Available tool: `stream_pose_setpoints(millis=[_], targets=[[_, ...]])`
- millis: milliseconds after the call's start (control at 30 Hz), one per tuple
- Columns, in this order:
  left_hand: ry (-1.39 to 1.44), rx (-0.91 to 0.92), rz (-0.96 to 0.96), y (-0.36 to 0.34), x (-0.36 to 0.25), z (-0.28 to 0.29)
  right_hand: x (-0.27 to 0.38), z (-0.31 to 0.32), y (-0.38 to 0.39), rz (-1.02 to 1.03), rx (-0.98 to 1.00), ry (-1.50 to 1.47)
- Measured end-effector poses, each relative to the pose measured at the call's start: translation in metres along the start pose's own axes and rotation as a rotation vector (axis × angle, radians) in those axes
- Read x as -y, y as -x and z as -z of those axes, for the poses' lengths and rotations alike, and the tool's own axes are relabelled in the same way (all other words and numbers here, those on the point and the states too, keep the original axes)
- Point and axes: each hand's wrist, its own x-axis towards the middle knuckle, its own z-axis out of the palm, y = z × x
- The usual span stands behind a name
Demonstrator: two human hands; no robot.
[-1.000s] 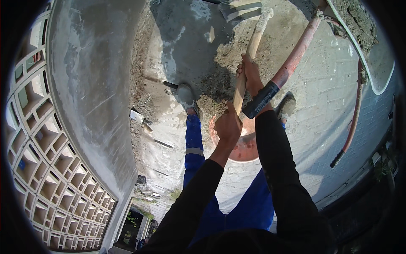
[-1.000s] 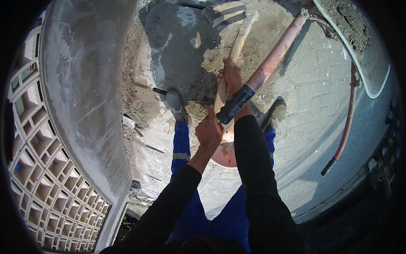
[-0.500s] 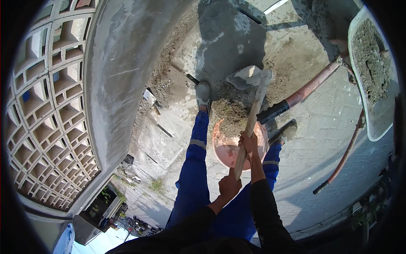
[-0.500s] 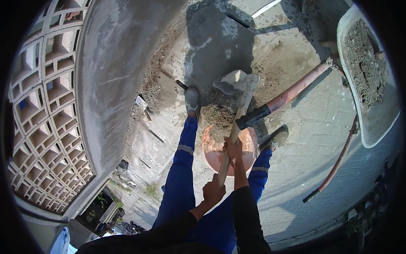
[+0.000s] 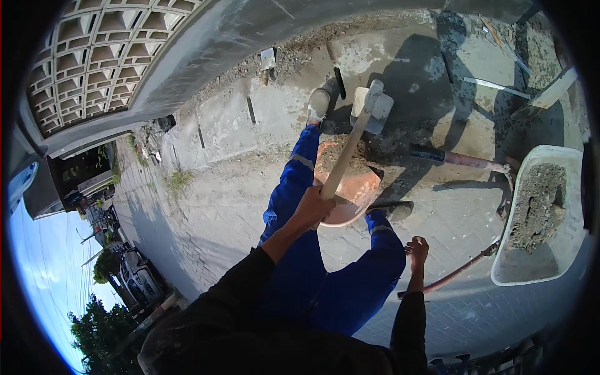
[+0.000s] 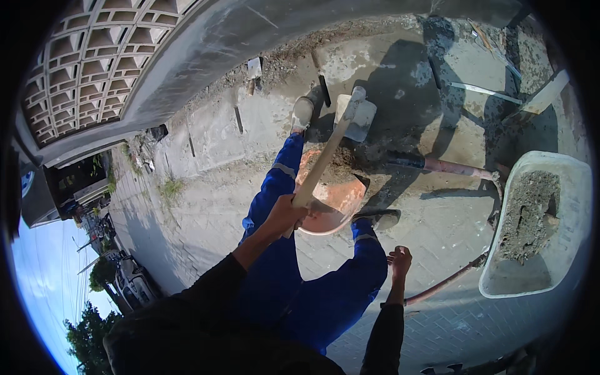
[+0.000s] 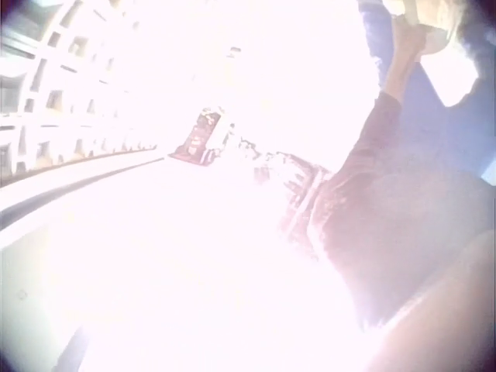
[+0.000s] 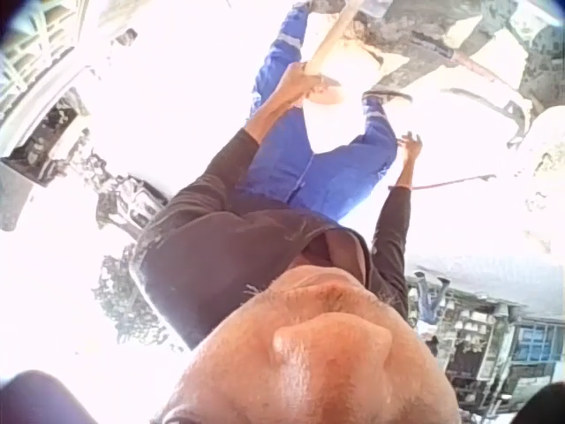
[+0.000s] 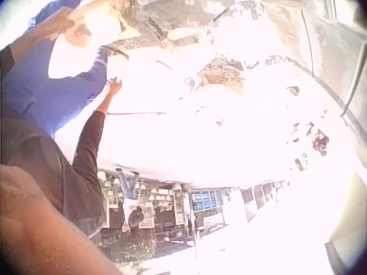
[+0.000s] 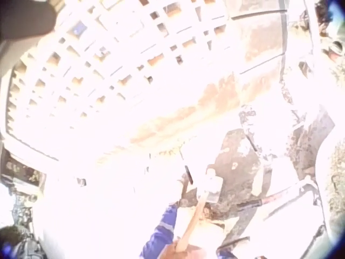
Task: Apply mortar to the base of a wall using a trowel and spade.
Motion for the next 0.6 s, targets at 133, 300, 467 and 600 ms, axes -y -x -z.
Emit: stream_pose_setpoints(millis=[133,300,467,600], targets=[[0.332,0.001,0.118,0.042,0.007,0.082,-0.066,0.095,0.035,-0.106,-0.138,0.091],[0.67,-0.089,0.185,0.056,0.052,0.227,-0.081,0.103,0.069,-0.152,-0.158,0.193],[0.577,-0.224,0.266,-0.006,0.112,0.408,-0.006,-0.077,0.047,0.152,-0.217,0.795],[0.423,-0.279,0.388,-0.062,0.154,0.567,0.09,-0.37,-0.026,0.548,-0.12,1.255]])
